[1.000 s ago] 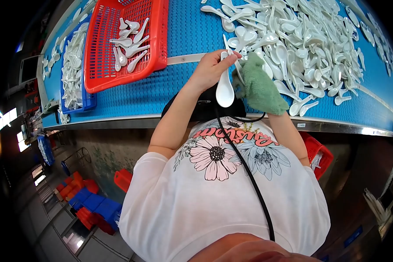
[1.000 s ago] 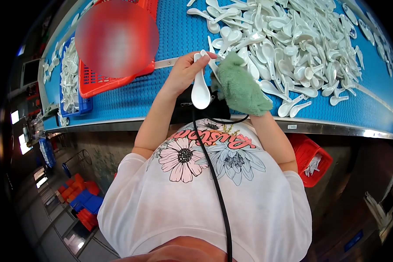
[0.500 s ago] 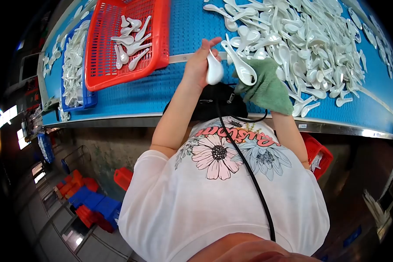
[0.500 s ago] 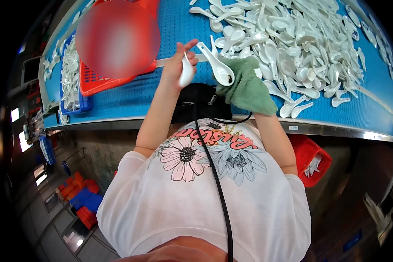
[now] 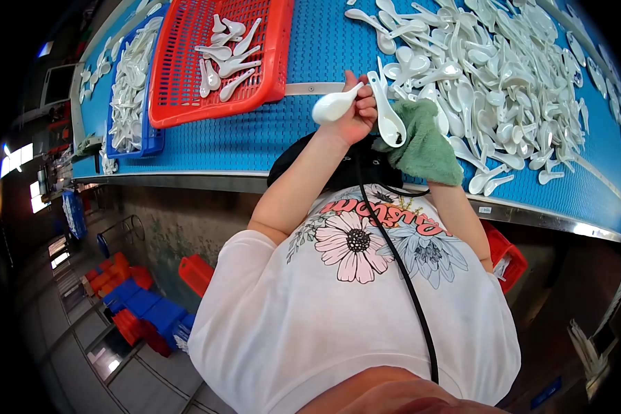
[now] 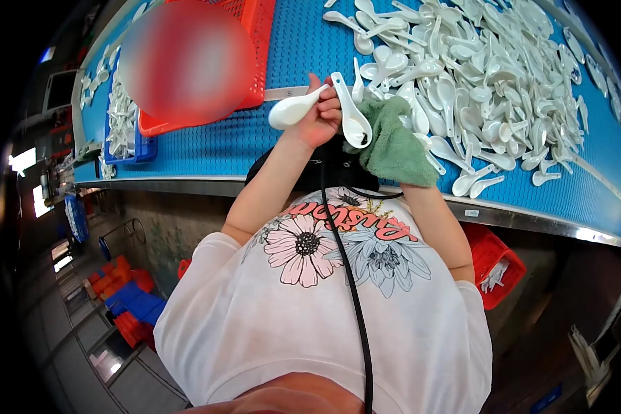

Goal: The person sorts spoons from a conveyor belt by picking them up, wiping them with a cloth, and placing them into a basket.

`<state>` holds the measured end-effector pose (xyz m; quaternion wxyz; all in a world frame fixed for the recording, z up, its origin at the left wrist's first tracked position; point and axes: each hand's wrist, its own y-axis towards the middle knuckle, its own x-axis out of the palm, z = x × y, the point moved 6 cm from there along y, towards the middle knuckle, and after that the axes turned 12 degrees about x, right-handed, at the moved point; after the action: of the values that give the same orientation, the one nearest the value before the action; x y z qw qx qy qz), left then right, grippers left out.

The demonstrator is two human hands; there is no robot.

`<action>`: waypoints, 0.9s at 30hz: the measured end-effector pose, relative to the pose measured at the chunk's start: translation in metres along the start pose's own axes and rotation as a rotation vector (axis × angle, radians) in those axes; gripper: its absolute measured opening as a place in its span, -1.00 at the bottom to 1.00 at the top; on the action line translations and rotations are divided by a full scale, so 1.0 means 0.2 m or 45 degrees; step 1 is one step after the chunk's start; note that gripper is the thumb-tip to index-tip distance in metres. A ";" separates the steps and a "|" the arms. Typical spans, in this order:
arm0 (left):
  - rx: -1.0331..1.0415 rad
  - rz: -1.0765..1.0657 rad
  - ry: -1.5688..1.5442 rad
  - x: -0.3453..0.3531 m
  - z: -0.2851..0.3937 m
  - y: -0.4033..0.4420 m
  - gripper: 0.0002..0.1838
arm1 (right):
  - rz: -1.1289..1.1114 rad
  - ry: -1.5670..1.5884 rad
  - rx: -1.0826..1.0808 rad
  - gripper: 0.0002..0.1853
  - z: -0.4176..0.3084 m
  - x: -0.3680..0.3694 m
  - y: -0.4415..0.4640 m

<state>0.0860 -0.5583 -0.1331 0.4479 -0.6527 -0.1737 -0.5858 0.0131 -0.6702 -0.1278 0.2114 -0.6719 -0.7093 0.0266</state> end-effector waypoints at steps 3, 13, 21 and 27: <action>0.301 0.084 0.489 0.01 0.05 -0.03 -0.61 | -0.093 0.274 0.158 -0.63 -0.07 0.05 -0.03; 0.856 0.031 1.590 0.01 0.11 -0.04 -0.74 | -0.127 -0.323 0.068 -0.53 0.11 0.06 -0.06; 0.340 -0.274 2.296 0.13 0.20 -0.37 -0.73 | -0.116 0.139 0.285 -0.48 -0.13 0.19 -0.15; -0.269 -0.122 1.970 0.02 0.20 -0.72 -0.72 | -0.322 0.226 0.335 -0.38 -0.15 0.39 -0.12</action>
<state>0.0039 -0.4501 -0.0720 0.3514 -0.0896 0.2166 -0.9064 -0.0008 -0.6047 -0.0717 0.3608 -0.5438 -0.7570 0.0329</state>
